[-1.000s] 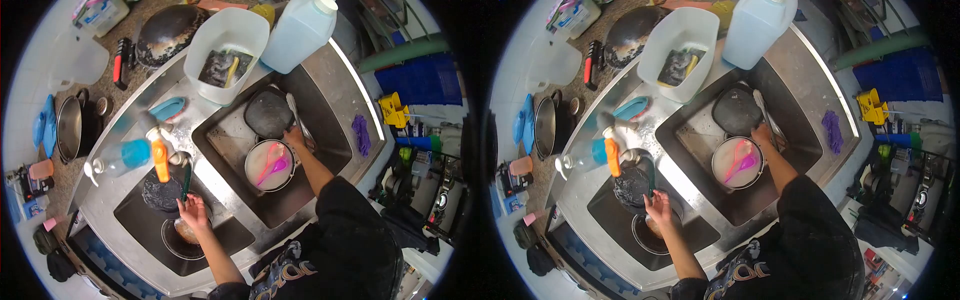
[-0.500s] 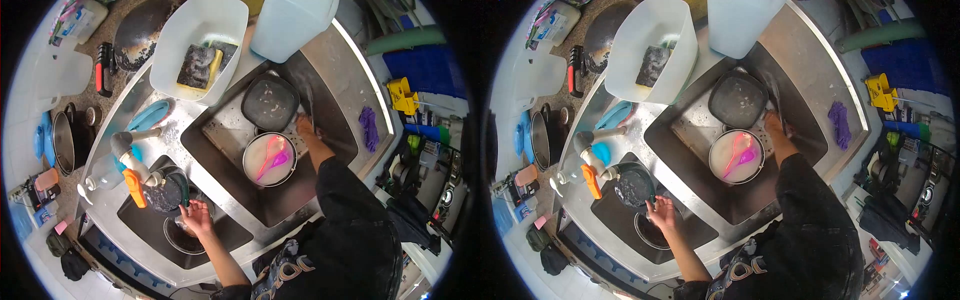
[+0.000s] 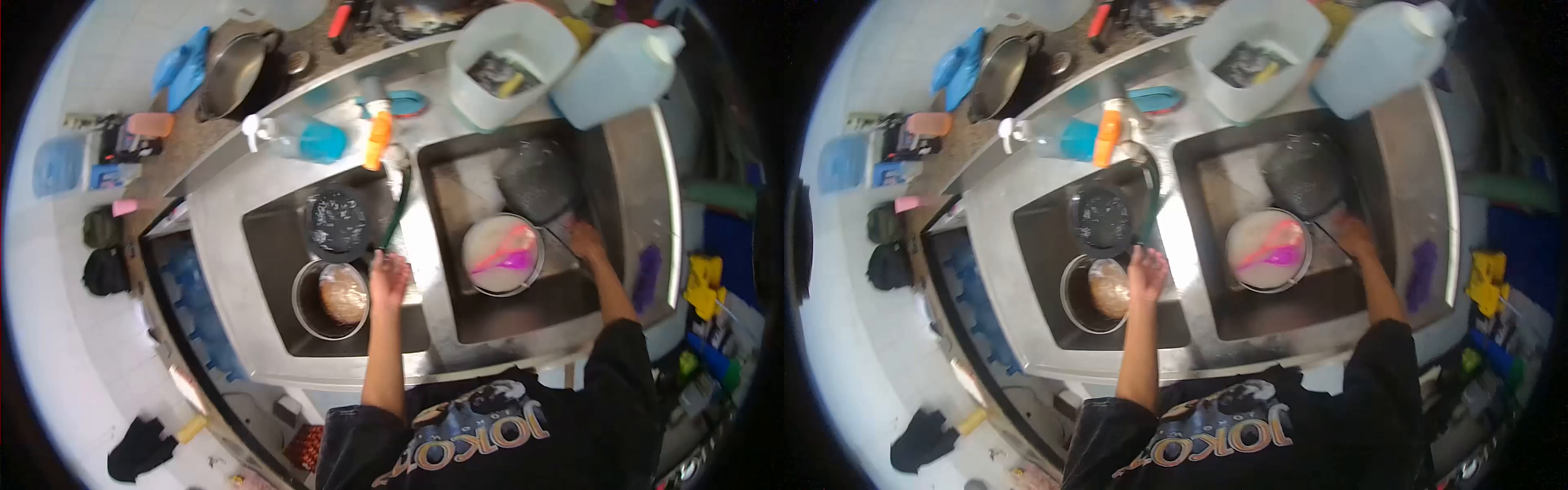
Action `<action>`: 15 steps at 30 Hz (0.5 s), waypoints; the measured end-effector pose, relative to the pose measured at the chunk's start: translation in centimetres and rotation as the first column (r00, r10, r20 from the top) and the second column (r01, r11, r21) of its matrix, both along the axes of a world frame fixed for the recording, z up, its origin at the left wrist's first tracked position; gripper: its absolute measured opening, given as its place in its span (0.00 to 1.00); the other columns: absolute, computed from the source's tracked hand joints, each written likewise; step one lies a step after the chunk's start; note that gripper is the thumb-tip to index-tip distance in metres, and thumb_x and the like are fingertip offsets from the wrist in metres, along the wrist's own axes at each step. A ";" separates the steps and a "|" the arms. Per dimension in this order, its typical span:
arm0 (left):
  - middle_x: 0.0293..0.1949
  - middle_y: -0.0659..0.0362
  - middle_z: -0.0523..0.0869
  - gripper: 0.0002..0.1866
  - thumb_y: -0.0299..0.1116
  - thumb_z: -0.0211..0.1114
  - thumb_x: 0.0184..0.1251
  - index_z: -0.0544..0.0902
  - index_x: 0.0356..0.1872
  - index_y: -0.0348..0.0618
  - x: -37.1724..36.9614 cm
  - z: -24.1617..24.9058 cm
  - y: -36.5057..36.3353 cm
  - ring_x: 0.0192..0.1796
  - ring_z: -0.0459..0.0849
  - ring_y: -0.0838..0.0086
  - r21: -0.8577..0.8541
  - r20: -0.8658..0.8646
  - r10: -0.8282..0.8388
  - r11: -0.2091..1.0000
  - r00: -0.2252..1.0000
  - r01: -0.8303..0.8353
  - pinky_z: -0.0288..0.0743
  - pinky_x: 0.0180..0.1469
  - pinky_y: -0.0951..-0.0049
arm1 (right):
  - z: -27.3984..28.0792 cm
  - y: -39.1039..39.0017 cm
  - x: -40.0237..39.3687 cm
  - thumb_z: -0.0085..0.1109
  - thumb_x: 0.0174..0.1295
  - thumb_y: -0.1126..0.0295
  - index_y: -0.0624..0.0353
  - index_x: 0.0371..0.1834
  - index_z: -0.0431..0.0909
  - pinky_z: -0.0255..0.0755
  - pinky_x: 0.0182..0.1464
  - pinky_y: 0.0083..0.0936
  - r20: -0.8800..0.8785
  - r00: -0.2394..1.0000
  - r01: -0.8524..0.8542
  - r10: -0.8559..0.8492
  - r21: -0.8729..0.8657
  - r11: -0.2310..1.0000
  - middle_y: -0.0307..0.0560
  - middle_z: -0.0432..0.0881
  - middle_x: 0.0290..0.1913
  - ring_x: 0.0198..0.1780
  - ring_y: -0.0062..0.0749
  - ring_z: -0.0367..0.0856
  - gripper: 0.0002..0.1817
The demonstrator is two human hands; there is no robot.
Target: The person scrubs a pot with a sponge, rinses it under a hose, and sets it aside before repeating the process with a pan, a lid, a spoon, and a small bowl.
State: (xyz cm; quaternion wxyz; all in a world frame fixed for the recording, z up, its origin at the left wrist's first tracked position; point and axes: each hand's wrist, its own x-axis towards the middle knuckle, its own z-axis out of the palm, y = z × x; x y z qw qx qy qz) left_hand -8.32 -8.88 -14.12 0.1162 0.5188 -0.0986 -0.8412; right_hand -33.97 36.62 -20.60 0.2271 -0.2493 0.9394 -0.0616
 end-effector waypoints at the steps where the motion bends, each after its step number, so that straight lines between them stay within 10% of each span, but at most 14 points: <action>1: 0.34 0.60 0.80 0.17 0.48 0.66 0.66 0.77 0.34 0.44 0.5 -0.8 0.0 0.38 0.77 0.71 0.040 -0.058 -0.028 0.999 0.998 0.030 0.73 0.46 0.68 | 0.2 0.2 -0.5 0.44 0.65 0.64 0.67 0.41 0.80 0.77 0.44 0.49 0.080 0.996 0.014 -0.024 0.120 0.993 0.62 0.84 0.40 0.44 0.56 0.84 0.18; 4: 0.35 0.62 0.80 0.16 0.46 0.66 0.66 0.76 0.35 0.44 -0.2 -0.3 0.5 0.38 0.79 0.71 0.009 0.027 0.019 1.000 0.999 -0.019 0.76 0.43 0.68 | 3.7 -0.9 -1.6 0.51 0.66 0.67 0.64 0.35 0.78 0.77 0.26 0.37 0.413 0.845 0.251 -0.340 0.255 0.934 0.57 0.84 0.31 0.26 0.40 0.84 0.11; 6: 0.35 0.62 0.79 0.15 0.45 0.66 0.67 0.75 0.36 0.44 0.3 -0.2 0.5 0.36 0.79 0.70 0.027 -0.022 0.045 0.999 0.999 -0.044 0.78 0.40 0.66 | 6.7 -1.8 -1.6 0.57 0.65 0.67 0.60 0.27 0.75 0.67 0.16 0.27 0.815 0.324 0.769 -0.481 0.069 0.635 0.50 0.79 0.22 0.15 0.27 0.73 0.11; 9: 0.35 0.62 0.79 0.15 0.45 0.66 0.67 0.75 0.37 0.44 0.2 0.0 0.6 0.36 0.79 0.69 0.000 -0.012 0.026 1.000 1.000 -0.026 0.77 0.40 0.66 | 6.8 -1.6 -2.9 0.55 0.67 0.66 0.59 0.25 0.72 0.63 0.15 0.26 0.906 0.127 0.791 -0.404 0.153 0.593 0.43 0.73 0.18 0.13 0.25 0.68 0.13; 15: 0.34 0.61 0.80 0.16 0.47 0.62 0.69 0.77 0.37 0.42 0.2 -0.2 0.3 0.39 0.79 0.70 0.018 0.014 0.021 1.000 1.000 -0.021 0.74 0.45 0.66 | 6.9 -1.5 1.0 0.50 0.65 0.70 0.62 0.37 0.69 0.59 0.11 0.28 0.692 0.532 0.667 -0.488 0.014 0.745 0.45 0.73 0.18 0.13 0.25 0.69 0.06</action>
